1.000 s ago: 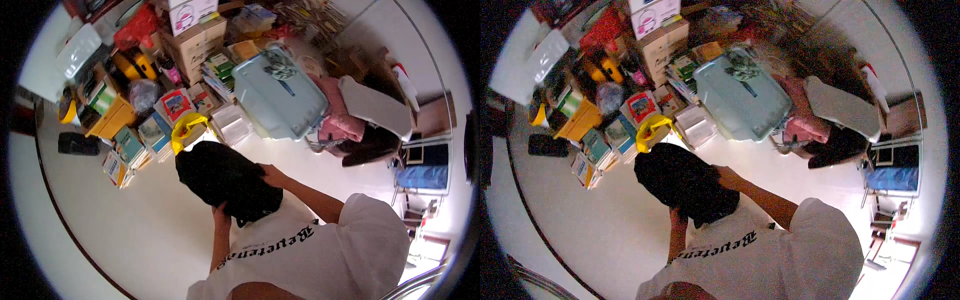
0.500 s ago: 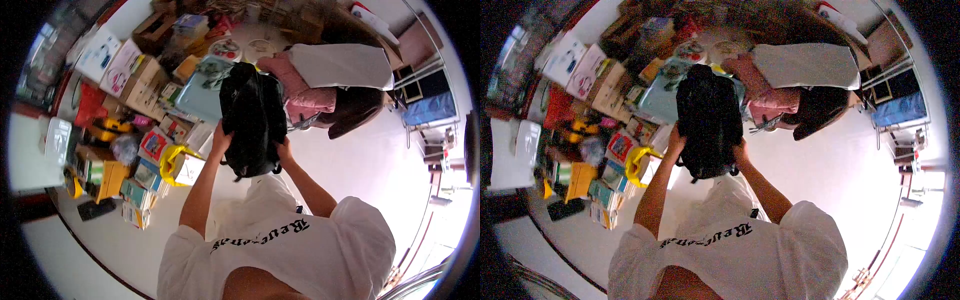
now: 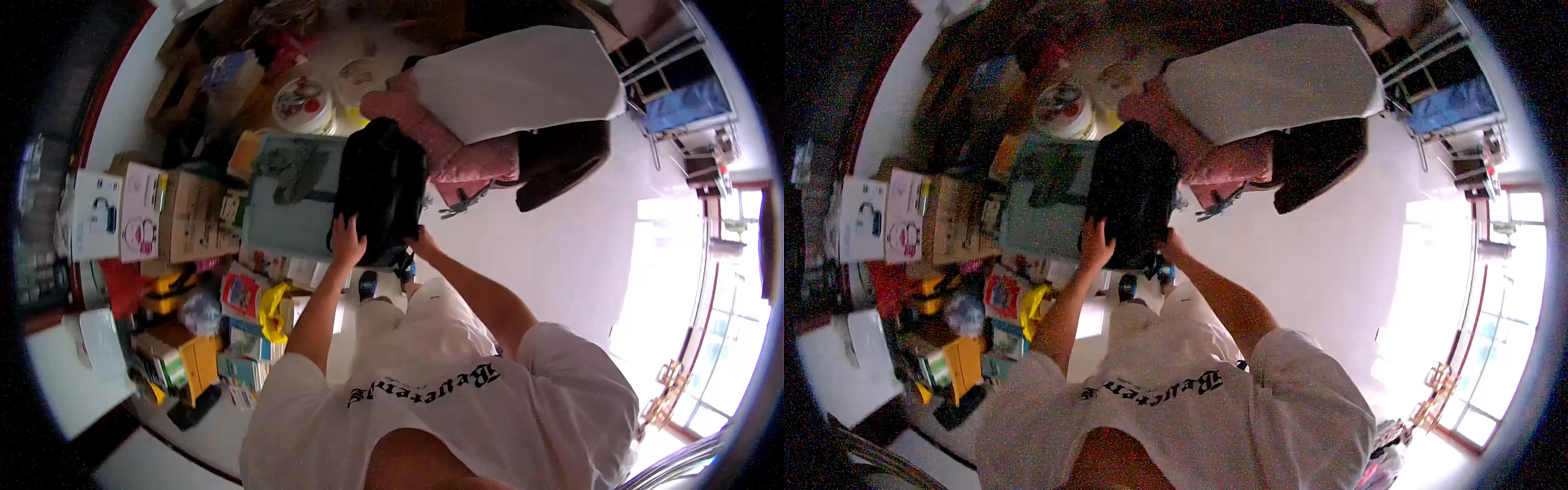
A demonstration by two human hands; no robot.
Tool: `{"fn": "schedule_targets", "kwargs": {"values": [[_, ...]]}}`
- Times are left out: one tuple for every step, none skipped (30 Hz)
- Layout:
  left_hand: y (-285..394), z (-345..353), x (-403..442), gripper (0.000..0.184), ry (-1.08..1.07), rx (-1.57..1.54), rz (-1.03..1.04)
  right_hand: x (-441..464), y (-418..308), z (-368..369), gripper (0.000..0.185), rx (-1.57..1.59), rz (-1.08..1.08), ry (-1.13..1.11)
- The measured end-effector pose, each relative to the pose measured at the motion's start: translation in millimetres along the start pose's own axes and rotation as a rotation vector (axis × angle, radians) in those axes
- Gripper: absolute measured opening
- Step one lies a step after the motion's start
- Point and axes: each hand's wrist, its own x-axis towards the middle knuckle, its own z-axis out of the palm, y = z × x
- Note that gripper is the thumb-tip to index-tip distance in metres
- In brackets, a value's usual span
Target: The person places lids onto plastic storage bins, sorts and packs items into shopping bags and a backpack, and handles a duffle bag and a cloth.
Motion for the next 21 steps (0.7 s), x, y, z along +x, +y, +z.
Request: {"fn": "schedule_targets", "kwargs": {"values": [[10, -6, -11, 0.069, 0.032, 0.014, 0.022, -9, 8, -2, 0.057, 0.002, 0.032, -0.002], [8, 4, -21, 0.065, 0.138, 0.016, 0.106, -18, 19, -2, 0.056, 0.007, 0.066, 0.002], [19, -6, -33, 0.066, 0.160, 0.038, 0.137, -26, 32, -3, 0.054, 0.137, 0.141, -0.020], [24, -11, -42, 0.066, 0.133, 0.001, 0.154, -39, 44, -6, 0.048, 0.077, 0.162, -0.024], [29, -20, -56, 0.067, 0.076, -0.064, 0.151, -53, 55, -8, 0.042, 0.016, 0.183, -0.030], [37, -27, -68, 0.067, 0.053, -0.065, 0.183, -67, 67, -11, 0.036, -0.044, 0.204, -0.037], [34, -27, -81, 0.068, 0.048, -0.082, 0.262, -90, 77, -18, 0.033, 0.235, 0.297, -0.082], [36, -33, -92, 0.067, 0.020, -0.084, 0.340, -114, 99, -16, 0.031, 0.458, 0.260, -0.029], [35, -35, -101, 0.065, -0.020, -0.099, 0.394, -123, 149, 2, 0.026, 0.032, -0.004, 0.118], [29, -30, -109, 0.062, -0.073, -0.153, 0.426, -168, 100, -22, 0.023, 0.075, 0.180, 0.249], [23, -26, -112, 0.060, -0.119, -0.191, 0.488, -197, 80, -37, 0.023, 0.002, 0.334, 0.221], [22, -32, -115, 0.056, -0.225, -0.232, 0.505, -224, 89, -34, 0.024, 0.020, 0.348, 0.255], [27, -39, -117, 0.052, -0.250, -0.234, 0.534, -248, 100, -28, 0.024, -0.027, 0.413, 0.276], [30, -42, -116, 0.049, -0.343, -0.249, 0.499, -273, 101, -30, 0.025, 0.052, 0.457, 0.295], [26, -41, -114, 0.047, -0.391, -0.224, 0.550, -303, 95, -28, 0.025, 0.139, 0.500, 0.316], [30, -39, -106, 0.045, -0.434, -0.197, 0.602, -327, 92, -25, 0.025, 0.179, 0.525, 0.384], [43, -44, -100, 0.043, -0.471, -0.229, 0.623, -349, 86, -21, 0.026, 0.218, 0.549, 0.444], [56, -51, -98, 0.041, -0.512, -0.259, 0.639, -366, 92, -10, 0.027, 0.357, 0.597, 0.500], [70, -49, -91, 0.034, -0.493, -0.357, 0.697, -382, 99, 0, 0.027, 0.376, 0.601, 0.485], [96, -59, -81, 0.033, -0.554, -0.469, 0.630, -409, 60, -12, 0.030, 0.532, 0.597, 0.550], [137, -72, -77, 0.032, -0.633, -0.576, 0.550, -418, 55, -8, 0.031, 0.590, 0.591, 0.597]]}}
